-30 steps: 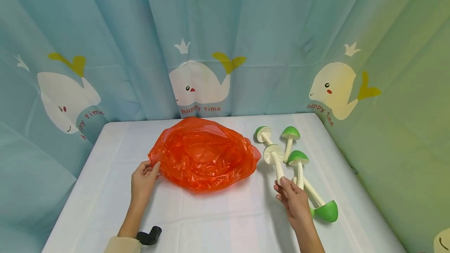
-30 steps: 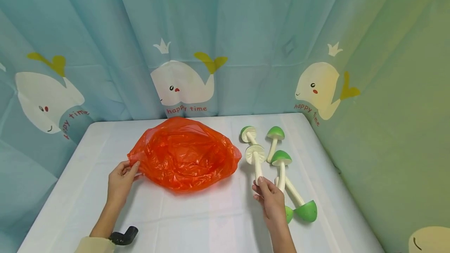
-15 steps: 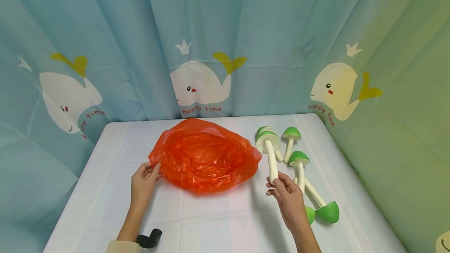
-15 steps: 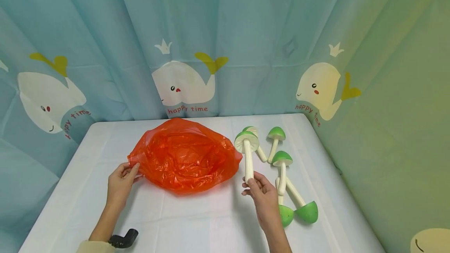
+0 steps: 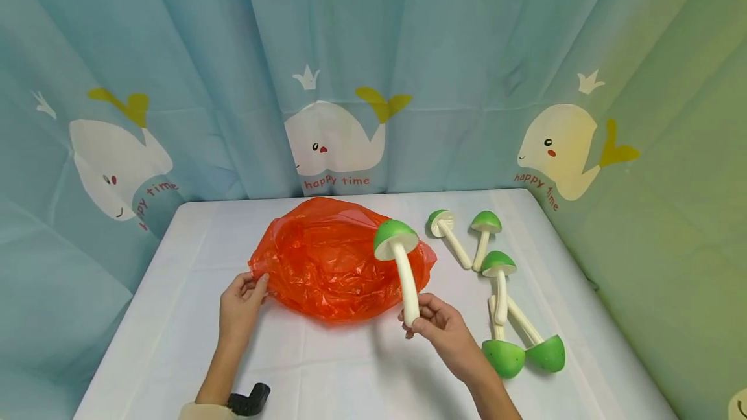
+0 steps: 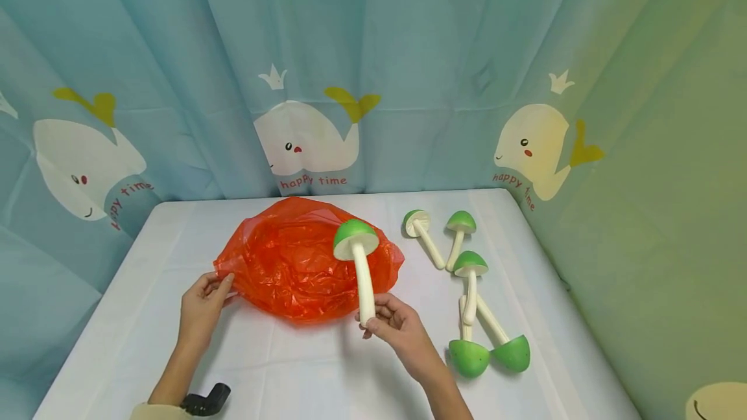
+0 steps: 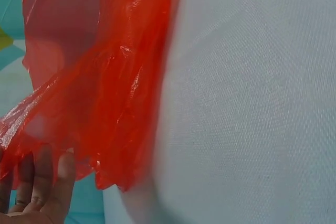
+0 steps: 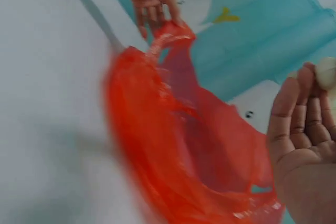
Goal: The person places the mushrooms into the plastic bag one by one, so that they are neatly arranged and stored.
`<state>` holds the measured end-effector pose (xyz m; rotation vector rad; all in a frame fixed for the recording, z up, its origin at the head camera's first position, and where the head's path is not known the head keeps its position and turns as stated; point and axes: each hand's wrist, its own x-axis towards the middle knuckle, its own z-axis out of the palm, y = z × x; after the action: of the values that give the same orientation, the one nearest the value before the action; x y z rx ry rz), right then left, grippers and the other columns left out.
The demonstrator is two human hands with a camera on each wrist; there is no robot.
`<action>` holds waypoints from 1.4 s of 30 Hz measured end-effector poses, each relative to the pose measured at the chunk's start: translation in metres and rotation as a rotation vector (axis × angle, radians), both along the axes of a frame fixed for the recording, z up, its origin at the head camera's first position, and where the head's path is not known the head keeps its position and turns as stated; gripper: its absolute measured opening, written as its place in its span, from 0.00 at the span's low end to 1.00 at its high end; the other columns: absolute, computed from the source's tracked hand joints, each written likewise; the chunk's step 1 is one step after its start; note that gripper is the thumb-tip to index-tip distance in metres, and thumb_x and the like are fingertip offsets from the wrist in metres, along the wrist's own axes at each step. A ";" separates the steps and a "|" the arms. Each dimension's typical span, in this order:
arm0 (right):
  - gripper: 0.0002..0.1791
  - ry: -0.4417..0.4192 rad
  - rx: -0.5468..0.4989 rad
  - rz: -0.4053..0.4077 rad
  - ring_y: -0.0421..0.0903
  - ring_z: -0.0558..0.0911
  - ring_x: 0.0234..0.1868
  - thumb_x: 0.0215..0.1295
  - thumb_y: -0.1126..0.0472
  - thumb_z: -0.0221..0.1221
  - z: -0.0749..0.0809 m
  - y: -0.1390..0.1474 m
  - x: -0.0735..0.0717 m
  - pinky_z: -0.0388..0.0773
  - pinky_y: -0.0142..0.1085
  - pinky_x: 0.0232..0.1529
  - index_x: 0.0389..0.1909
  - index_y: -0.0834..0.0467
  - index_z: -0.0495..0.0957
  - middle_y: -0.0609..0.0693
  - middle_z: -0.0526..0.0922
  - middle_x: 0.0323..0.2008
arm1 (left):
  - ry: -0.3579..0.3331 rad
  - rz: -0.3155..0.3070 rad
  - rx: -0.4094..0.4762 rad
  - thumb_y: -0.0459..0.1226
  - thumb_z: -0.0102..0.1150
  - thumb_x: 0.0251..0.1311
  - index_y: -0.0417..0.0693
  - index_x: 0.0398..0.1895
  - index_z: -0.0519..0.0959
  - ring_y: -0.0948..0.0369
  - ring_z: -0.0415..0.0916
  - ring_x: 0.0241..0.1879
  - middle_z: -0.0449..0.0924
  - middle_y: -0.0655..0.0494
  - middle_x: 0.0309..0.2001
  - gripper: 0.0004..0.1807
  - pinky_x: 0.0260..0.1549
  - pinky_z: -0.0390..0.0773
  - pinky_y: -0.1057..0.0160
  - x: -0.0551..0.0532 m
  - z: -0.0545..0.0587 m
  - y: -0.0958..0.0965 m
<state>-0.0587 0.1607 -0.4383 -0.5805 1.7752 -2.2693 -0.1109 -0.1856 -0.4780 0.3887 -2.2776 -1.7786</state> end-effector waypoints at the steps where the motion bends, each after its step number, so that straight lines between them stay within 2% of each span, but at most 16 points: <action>1: 0.12 -0.033 0.023 0.032 0.46 0.78 0.38 0.65 0.73 0.51 -0.002 -0.003 -0.002 0.79 0.36 0.39 0.50 0.70 0.68 0.56 0.79 0.40 | 0.000 -0.002 0.000 0.40 0.57 0.64 0.34 0.44 0.74 0.55 0.79 0.32 0.76 0.37 0.37 0.16 0.31 0.80 0.70 0.000 0.000 0.000; 4: 0.16 -0.130 0.114 0.089 0.46 0.78 0.38 0.65 0.69 0.55 -0.008 -0.013 -0.009 0.79 0.34 0.38 0.51 0.71 0.68 0.58 0.79 0.40 | 0.001 -0.011 0.004 0.40 0.57 0.64 0.34 0.44 0.74 0.55 0.79 0.32 0.76 0.36 0.37 0.15 0.31 0.80 0.70 -0.001 0.001 0.001; 8: 0.18 -0.228 0.213 0.118 0.48 0.78 0.37 0.64 0.64 0.58 -0.013 -0.030 -0.027 0.79 0.34 0.37 0.50 0.71 0.69 0.60 0.80 0.40 | 0.006 -0.023 0.005 0.40 0.57 0.64 0.33 0.44 0.74 0.55 0.79 0.31 0.76 0.35 0.37 0.16 0.31 0.81 0.68 -0.001 0.002 0.001; 12: 0.21 -0.291 0.244 0.110 0.49 0.81 0.36 0.63 0.62 0.61 -0.013 -0.048 -0.046 0.80 0.41 0.44 0.50 0.72 0.69 0.62 0.79 0.38 | 0.006 -0.025 0.019 0.39 0.58 0.64 0.33 0.44 0.73 0.54 0.79 0.30 0.75 0.35 0.37 0.15 0.31 0.82 0.66 -0.001 0.002 0.000; 16: 0.22 -0.354 0.263 0.104 0.47 0.83 0.34 0.62 0.62 0.62 -0.014 -0.065 -0.062 0.76 0.49 0.49 0.49 0.72 0.68 0.58 0.79 0.36 | -0.002 -0.021 0.001 0.40 0.57 0.64 0.34 0.45 0.73 0.54 0.79 0.30 0.75 0.35 0.38 0.16 0.30 0.81 0.69 0.000 0.002 0.000; 20: 0.21 -0.414 0.270 0.083 0.48 0.83 0.34 0.62 0.62 0.62 -0.020 -0.080 -0.073 0.78 0.48 0.47 0.49 0.71 0.68 0.57 0.79 0.35 | -0.004 -0.030 -0.013 0.40 0.57 0.64 0.33 0.45 0.73 0.54 0.79 0.30 0.75 0.37 0.37 0.16 0.31 0.81 0.67 0.001 0.002 0.001; 23: 0.20 -0.418 0.296 0.050 0.49 0.82 0.35 0.62 0.62 0.62 -0.023 -0.089 -0.078 0.80 0.43 0.43 0.48 0.70 0.69 0.56 0.78 0.36 | -0.006 -0.042 0.000 0.38 0.57 0.64 0.33 0.45 0.73 0.53 0.80 0.29 0.75 0.39 0.36 0.15 0.33 0.82 0.63 0.000 0.003 0.001; 26: 0.19 -0.377 0.372 0.006 0.49 0.79 0.37 0.60 0.60 0.64 -0.024 -0.098 -0.083 0.81 0.37 0.39 0.46 0.67 0.72 0.54 0.77 0.36 | -0.003 -0.047 0.005 0.37 0.57 0.64 0.32 0.45 0.73 0.53 0.80 0.29 0.74 0.40 0.35 0.15 0.33 0.82 0.61 0.001 0.003 0.001; 29: 0.19 -0.366 0.436 -0.030 0.49 0.76 0.34 0.59 0.58 0.65 -0.025 -0.107 -0.089 0.77 0.32 0.32 0.45 0.65 0.74 0.52 0.77 0.35 | 0.006 -0.046 0.008 0.37 0.57 0.64 0.32 0.45 0.73 0.54 0.81 0.29 0.75 0.40 0.35 0.15 0.33 0.82 0.61 0.001 0.003 0.000; 32: 0.18 -0.394 0.449 -0.052 0.47 0.73 0.31 0.58 0.59 0.65 -0.026 -0.118 -0.095 0.73 0.31 0.28 0.44 0.64 0.75 0.52 0.77 0.32 | 0.010 -0.047 0.005 0.37 0.57 0.64 0.32 0.46 0.73 0.55 0.81 0.29 0.75 0.39 0.35 0.15 0.33 0.82 0.62 0.003 0.002 -0.001; 38: 0.15 -0.441 0.446 -0.091 0.46 0.74 0.29 0.57 0.61 0.66 -0.028 -0.143 -0.108 0.76 0.32 0.29 0.43 0.64 0.76 0.52 0.77 0.30 | 0.018 -0.044 -0.009 0.37 0.57 0.64 0.32 0.45 0.73 0.54 0.80 0.30 0.75 0.40 0.35 0.14 0.33 0.82 0.63 0.003 0.002 0.000; 42: 0.16 -0.447 0.473 -0.110 0.46 0.73 0.32 0.56 0.58 0.67 -0.029 -0.158 -0.116 0.75 0.34 0.33 0.42 0.61 0.77 0.51 0.77 0.31 | 0.016 -0.039 -0.020 0.36 0.57 0.64 0.32 0.44 0.73 0.54 0.80 0.30 0.75 0.40 0.34 0.14 0.33 0.82 0.63 0.004 0.003 0.001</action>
<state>-0.1748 0.0027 -0.4674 0.1062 2.0213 -1.7469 -0.1066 -0.1845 -0.4750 0.3272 -2.3052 -1.7692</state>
